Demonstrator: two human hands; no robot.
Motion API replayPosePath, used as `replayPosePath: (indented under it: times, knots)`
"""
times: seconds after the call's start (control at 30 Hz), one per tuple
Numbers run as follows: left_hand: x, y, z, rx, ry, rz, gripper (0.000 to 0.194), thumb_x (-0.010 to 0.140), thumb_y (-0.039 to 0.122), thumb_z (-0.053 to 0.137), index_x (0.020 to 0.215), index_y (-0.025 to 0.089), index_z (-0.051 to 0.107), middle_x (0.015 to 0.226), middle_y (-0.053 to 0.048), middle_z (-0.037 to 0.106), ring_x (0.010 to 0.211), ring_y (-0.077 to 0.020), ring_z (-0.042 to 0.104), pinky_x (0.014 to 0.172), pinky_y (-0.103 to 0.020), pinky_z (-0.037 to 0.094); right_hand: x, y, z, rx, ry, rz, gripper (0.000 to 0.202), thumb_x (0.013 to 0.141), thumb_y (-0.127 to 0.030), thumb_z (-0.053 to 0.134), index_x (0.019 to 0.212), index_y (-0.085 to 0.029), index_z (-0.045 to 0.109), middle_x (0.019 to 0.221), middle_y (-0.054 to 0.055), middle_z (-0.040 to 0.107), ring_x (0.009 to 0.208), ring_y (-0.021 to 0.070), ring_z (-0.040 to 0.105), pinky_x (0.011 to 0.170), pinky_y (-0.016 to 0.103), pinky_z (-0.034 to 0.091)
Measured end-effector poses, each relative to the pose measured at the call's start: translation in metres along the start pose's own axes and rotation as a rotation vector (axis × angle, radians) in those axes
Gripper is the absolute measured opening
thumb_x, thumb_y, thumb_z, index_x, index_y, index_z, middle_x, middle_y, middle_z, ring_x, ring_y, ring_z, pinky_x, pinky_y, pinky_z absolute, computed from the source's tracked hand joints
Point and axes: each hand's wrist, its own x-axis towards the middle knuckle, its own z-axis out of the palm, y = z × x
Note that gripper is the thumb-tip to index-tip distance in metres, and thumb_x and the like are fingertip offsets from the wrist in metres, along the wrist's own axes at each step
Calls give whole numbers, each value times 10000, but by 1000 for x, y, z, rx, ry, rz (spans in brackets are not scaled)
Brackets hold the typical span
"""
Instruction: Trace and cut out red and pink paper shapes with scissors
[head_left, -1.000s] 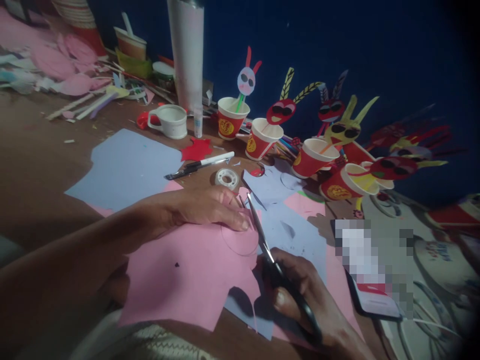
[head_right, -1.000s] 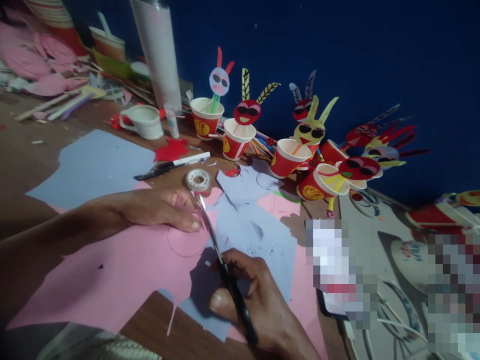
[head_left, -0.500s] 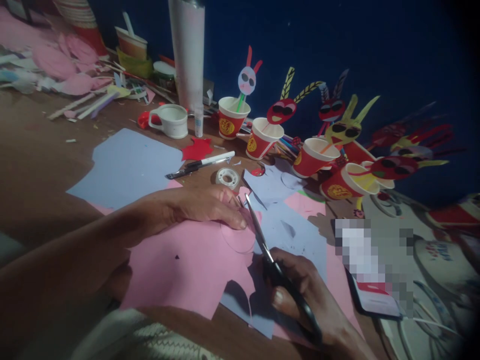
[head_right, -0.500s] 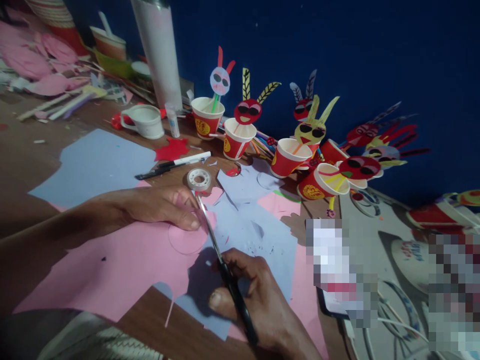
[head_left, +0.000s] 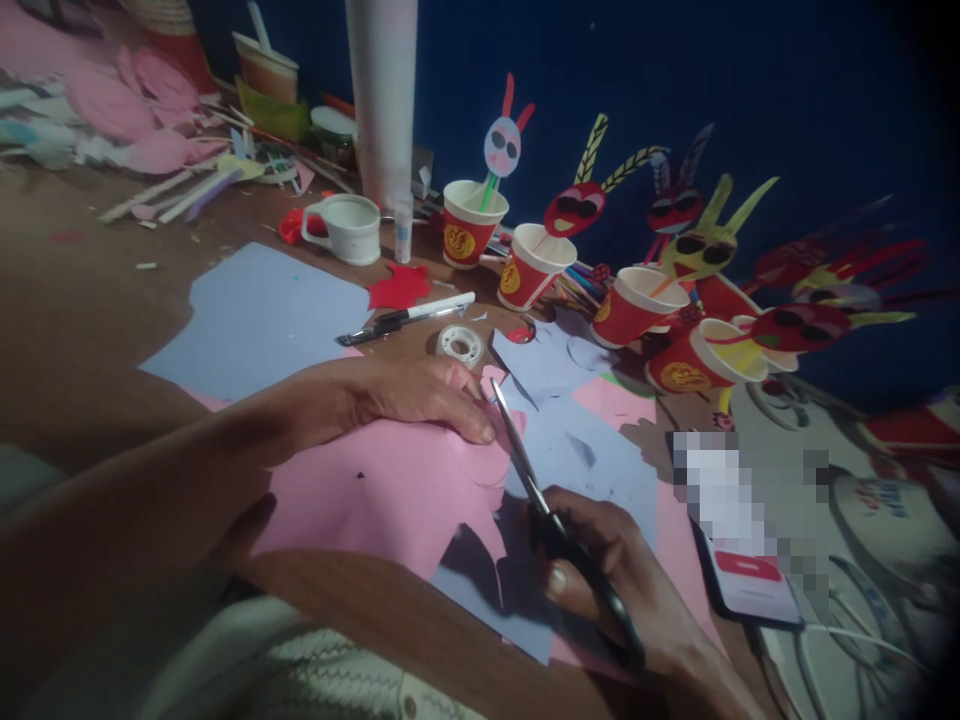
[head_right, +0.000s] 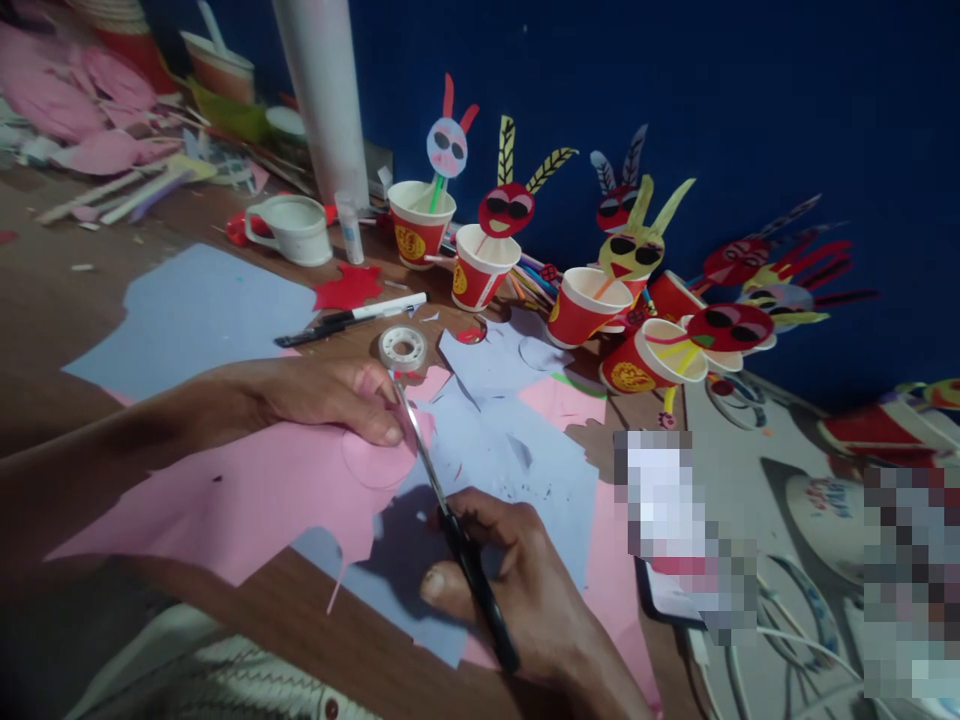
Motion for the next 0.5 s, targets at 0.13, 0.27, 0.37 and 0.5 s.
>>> replayPosePath:
  times: [0.13,0.27,0.37,0.5]
  knots:
    - [1,-2,-4,26,-38,-26,252,680,283,648,853,112,714,655,-7,668,574,-116,566,541,-201,416,-1,0,0,12,6,-1,321,705,-454,687,716,-179,524,595,-55,401,555,100,313,492,220,255]
    - [-1,0,-1,38,-28,2,263,694,264,623,882,99,706,642,-3,666,564,-111,565,547,-199,411,-1,2,0,13,13,6,321,710,-465,677,741,-175,543,604,-51,405,562,103,319,496,224,257]
    - [-3,1,0,48,2,30,243,711,236,593,876,96,705,640,3,662,550,-103,555,538,-192,398,-1,3,0,1,8,-3,311,724,-461,664,731,-177,539,608,-50,392,571,106,314,500,229,253]
    - [-3,2,2,22,11,-4,236,689,244,621,839,83,709,613,1,643,531,-100,536,517,-187,382,0,3,-1,-18,24,-11,318,719,-458,669,701,-178,520,596,-53,375,558,100,300,488,227,244]
